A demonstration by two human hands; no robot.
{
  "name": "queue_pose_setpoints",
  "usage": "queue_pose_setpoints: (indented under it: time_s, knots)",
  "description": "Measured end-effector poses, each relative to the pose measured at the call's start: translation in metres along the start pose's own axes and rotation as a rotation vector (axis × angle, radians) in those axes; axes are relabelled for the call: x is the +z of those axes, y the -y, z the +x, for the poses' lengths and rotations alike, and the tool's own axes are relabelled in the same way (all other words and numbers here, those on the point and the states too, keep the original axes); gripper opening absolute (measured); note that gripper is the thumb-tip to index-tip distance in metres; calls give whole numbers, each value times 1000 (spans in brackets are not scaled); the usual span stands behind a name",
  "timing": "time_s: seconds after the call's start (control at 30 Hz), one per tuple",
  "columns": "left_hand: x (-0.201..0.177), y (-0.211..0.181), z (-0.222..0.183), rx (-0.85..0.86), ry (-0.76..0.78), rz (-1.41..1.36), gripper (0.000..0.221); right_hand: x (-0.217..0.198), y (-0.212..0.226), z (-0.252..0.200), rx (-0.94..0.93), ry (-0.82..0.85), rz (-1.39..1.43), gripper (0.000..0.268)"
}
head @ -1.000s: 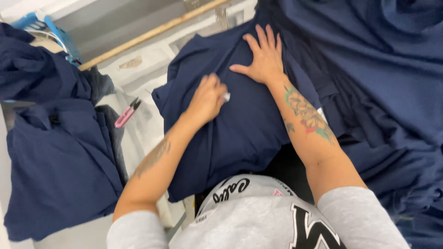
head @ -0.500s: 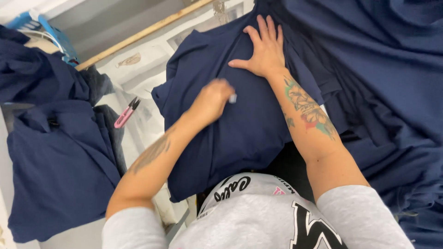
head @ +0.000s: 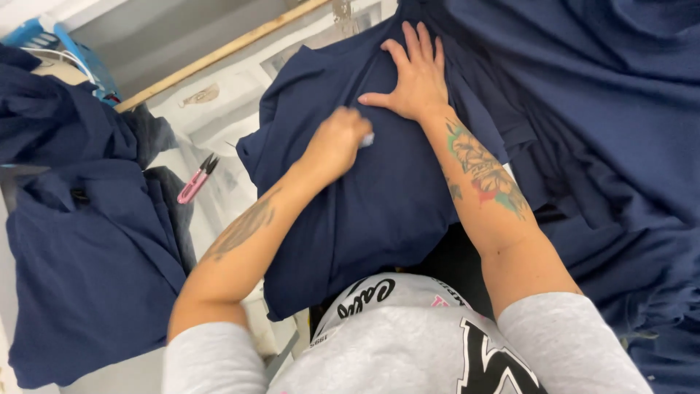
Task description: Inspecting navy blue t-shirts for defects, trimming loose threads with snips, and removing lint with a cleaning tool.
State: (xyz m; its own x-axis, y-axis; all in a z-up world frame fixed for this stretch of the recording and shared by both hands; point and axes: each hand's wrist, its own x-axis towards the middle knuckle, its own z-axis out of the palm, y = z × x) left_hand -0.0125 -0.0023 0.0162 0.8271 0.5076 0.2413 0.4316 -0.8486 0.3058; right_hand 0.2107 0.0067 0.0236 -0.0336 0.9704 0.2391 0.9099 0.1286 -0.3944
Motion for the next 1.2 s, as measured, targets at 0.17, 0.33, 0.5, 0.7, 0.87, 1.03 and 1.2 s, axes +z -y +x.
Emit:
queue_pose_setpoints:
  time_s: [0.17, 0.33, 0.5, 0.7, 0.87, 1.03, 1.2]
  knots:
    - [11, -7, 15, 15, -129, -20, 10, 4, -5, 0, -10, -28, -23, 87]
    - [-7, -23, -18, 67, -16, -112, 13, 1, -3, 4, 1, -13, -3, 89]
    - [15, 5, 27, 79, -101, 34, 8, 3, -3, 1, -6, 2, -24, 89]
    - [8, -22, -1, 85, -119, -126, 14, 3, -3, 3, 0, -6, 2, 90]
    - [-4, -21, -9, 72, 81, -62, 19, 3, -6, 3, -7, -10, -6, 92]
    - [1, 0, 36, 4, -161, -9, 22, 5, -6, 1, -34, -23, -13, 81]
    - [2, -34, -8, 90, -137, -113, 13, 5, -7, 0, -42, -50, 3, 86]
